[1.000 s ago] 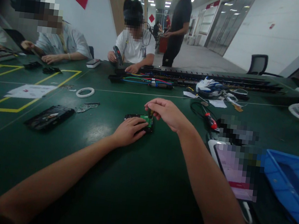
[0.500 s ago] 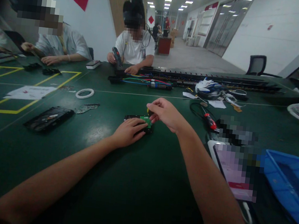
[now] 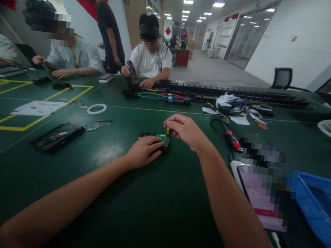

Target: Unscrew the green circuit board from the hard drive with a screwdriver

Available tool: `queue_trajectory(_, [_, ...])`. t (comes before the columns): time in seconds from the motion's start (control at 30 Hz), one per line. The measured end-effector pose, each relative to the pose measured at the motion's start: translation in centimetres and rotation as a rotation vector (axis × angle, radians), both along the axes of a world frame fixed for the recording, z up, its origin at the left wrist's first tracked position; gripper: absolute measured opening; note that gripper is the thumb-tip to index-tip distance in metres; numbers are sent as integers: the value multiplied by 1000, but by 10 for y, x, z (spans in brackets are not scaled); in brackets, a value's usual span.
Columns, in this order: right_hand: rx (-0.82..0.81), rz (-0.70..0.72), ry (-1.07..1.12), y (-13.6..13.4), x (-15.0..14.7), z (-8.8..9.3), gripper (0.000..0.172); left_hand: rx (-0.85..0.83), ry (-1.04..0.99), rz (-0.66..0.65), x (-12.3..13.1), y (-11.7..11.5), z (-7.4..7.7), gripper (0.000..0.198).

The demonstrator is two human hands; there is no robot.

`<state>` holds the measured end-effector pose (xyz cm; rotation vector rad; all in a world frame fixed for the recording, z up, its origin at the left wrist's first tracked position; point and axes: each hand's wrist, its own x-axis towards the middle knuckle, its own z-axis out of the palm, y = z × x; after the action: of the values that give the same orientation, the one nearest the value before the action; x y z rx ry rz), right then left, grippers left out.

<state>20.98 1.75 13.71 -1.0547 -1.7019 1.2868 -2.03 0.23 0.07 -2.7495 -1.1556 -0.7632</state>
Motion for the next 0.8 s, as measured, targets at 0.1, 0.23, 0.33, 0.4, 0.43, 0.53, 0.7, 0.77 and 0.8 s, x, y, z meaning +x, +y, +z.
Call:
queue_trajectory(0.1, [-65, 20, 34, -3, -1, 1, 10, 5, -5, -7, 0, 0, 0, 42])
queue_trajectory(0.23, [-180, 22, 126, -5, -3, 0, 14, 1, -12, -8, 0, 0, 1, 42])
queue_trajectory(0.33, [-188, -13, 146, -3, -4, -2, 21, -6, -12, -4, 0, 0, 1, 42])
queue_trajectory(0.4, [-115, -43, 94, -3, -5, -2, 23, -9, -8, 0, 0, 0, 2, 41])
queue_trajectory(0.43, [-63, -47, 54, -3, -5, -2, 22, -10, -6, 1, 1, 0, 2, 41])
queue_trajectory(0.53, [66, -6, -50, -6, -5, 0, 17, -8, -4, -5, 1, -1, 3, 40])
queue_trajectory(0.7, [111, 53, -112, -7, -5, 2, 15, -2, -6, -4, 1, -1, 3, 40])
queue_trajectory(0.77, [112, 50, -101, -5, -4, 1, 16, -6, 0, -1, 1, -1, 3, 40])
queue_trajectory(0.8, [112, 46, -95, -4, -3, 1, 17, -8, 3, 1, 0, -1, 3, 41])
